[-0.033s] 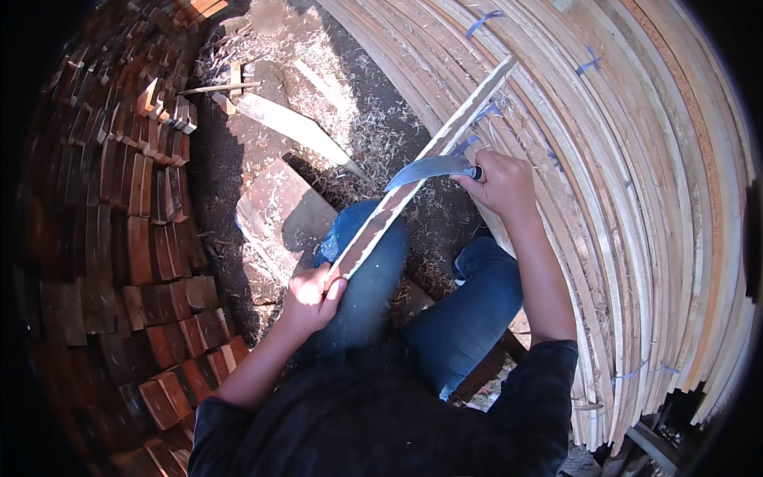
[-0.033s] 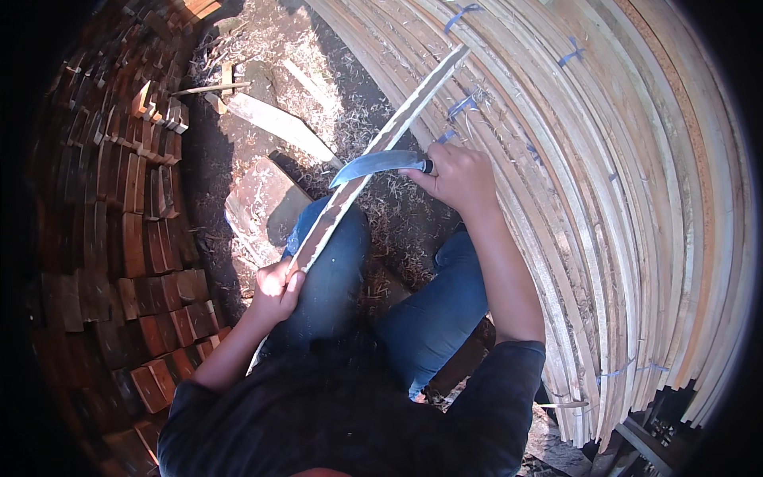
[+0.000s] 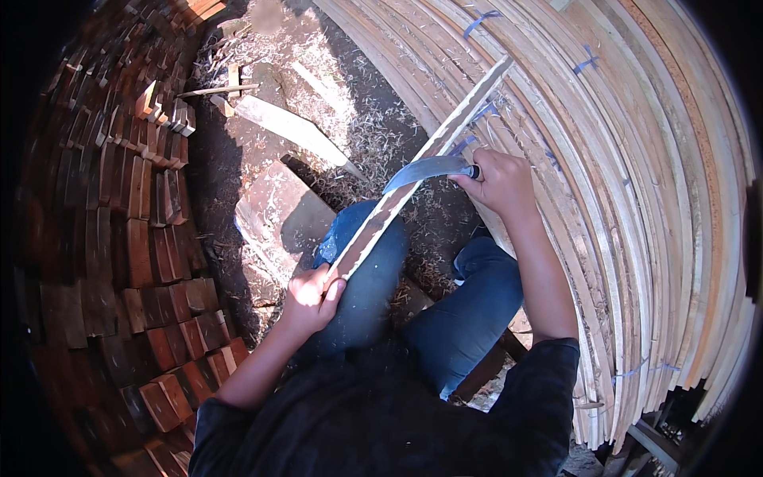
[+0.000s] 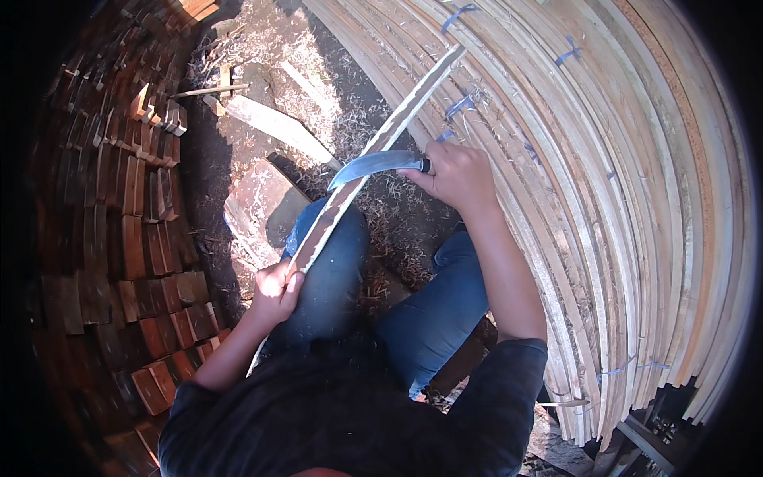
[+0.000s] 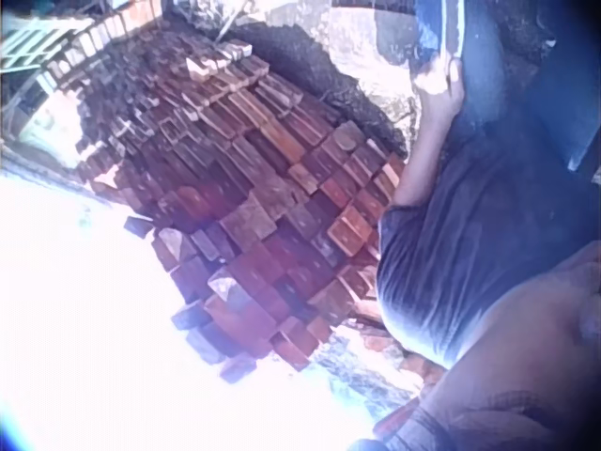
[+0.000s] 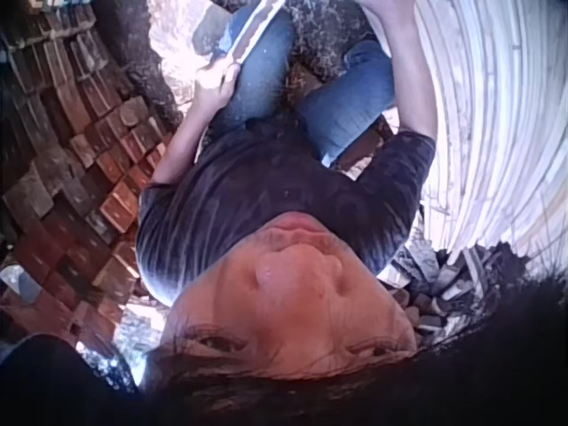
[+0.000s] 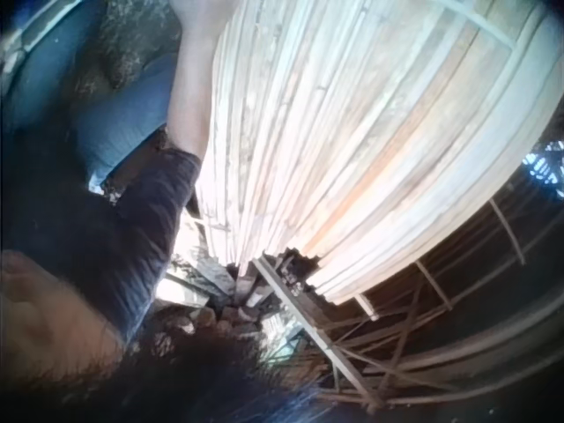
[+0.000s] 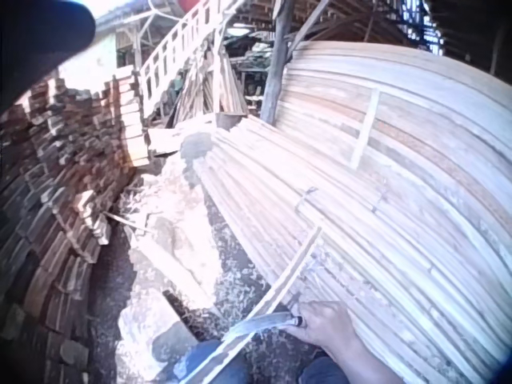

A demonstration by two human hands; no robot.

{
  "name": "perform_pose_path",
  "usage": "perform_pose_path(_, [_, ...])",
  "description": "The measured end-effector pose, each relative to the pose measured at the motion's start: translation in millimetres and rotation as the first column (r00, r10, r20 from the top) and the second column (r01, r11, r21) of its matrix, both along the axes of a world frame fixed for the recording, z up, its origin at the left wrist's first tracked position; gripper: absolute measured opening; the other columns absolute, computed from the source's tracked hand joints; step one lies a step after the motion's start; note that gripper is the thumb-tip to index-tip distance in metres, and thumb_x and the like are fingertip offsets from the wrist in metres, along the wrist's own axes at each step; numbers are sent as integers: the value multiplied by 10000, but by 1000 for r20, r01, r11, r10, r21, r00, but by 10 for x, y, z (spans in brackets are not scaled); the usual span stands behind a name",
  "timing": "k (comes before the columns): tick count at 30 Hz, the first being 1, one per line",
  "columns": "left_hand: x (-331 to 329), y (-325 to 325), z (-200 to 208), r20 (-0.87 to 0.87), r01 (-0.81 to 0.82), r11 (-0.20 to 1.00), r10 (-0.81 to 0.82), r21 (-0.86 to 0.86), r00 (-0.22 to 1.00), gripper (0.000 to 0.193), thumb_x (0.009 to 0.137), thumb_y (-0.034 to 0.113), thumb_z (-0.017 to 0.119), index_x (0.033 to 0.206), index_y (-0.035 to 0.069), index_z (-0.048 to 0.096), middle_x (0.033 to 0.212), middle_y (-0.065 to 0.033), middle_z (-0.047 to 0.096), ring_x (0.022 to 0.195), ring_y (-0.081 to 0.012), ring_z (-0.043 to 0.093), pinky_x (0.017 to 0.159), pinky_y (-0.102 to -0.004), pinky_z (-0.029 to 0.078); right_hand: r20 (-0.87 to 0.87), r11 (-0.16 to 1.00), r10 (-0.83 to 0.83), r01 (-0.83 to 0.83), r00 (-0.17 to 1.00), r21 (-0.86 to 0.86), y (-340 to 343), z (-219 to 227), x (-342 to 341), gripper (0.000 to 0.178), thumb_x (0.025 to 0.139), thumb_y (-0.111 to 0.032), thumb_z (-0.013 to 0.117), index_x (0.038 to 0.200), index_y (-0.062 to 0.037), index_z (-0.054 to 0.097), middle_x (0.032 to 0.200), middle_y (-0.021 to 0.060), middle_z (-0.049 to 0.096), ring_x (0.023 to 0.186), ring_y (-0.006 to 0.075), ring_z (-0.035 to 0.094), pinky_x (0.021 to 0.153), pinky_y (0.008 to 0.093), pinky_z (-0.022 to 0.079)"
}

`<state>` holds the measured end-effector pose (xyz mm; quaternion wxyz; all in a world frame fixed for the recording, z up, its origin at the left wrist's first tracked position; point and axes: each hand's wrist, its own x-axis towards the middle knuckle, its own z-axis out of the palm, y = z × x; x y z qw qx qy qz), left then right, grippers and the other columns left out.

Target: The person sits on the ground and uses a curved knife to shave the surface of a long, thin piece of wood held between their legs. They repeatedly scrape the blade along the wood to remove thin layers.

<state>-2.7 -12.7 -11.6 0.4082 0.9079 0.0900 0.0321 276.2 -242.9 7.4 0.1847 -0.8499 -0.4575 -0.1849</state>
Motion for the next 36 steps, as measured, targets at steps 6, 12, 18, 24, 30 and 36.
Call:
perform_pose_path(6, [-37, -60, -61, -40, -40, 999, 41, 24, 998, 242, 850, 222, 618, 778, 5, 537, 618, -202, 557, 585, -396, 586, 521, -449, 456, -209, 746, -623, 653, 754, 133, -170, -6, 610, 489, 834, -475, 630, 640, -27, 608, 534, 133, 563, 497, 279, 583, 474, 357, 451])
perform_pose_path(12, [-67, -15, -18, -58, -61, 998, 63, 29, 996, 257, 836, 212, 634, 746, 12, 499, 611, -197, 550, 588, -393, 580, 524, -450, 451, -159, 932, -285, 313, 945, 186, 104, -164, 70, 431, 875, -443, 580, 781, -28, 648, 550, 125, 581, 531, 310, 600, 491, 404, 458])
perform_pose_path(18, [-62, -87, -84, -43, -47, 997, 50, 66, 998, 263, 842, 239, 630, 762, 15, 518, 616, -193, 563, 602, -382, 590, 541, -451, 460, -416, 460, -791, 884, 449, 81, -638, 355, 1023, 538, 917, -485, 480, 741, -1, 634, 603, 192, 595, 581, 351, 615, 563, 436, 464])
perform_pose_path(24, [-73, -51, -26, 25, -51, 991, 48, 124, 999, 268, 847, 261, 632, 829, 3, 558, 602, -200, 572, 597, -388, 603, 553, -454, 483, -382, 711, -622, 697, 684, 90, -640, -256, 169, 561, 936, -451, 473, 730, 52, 615, 571, 223, 530, 610, 359, 580, 621, 430, 443])
perform_pose_path(30, [-97, -54, -29, -9, -55, 994, 56, 94, 998, 311, 861, 297, 610, 769, 9, 539, 596, -215, 564, 605, -410, 600, 551, -477, 482, -664, 714, -398, 668, 633, 208, -582, -847, -576, 589, 948, -456, 484, 576, 0, 457, 478, 31, 378, 451, 142, 348, 449, 310, 329])
perform_pose_path(36, [-124, -63, 9, 84, -61, 996, 55, 71, 995, 366, 864, 355, 599, 766, 6, 550, 609, -228, 568, 611, -430, 592, 566, -488, 482, -914, 569, -364, 820, 180, -65, -956, -1105, -295, 478, 912, -513, 513, 713, -82, 460, 475, -21, 378, 309, 85, 329, 282, 254, 241])
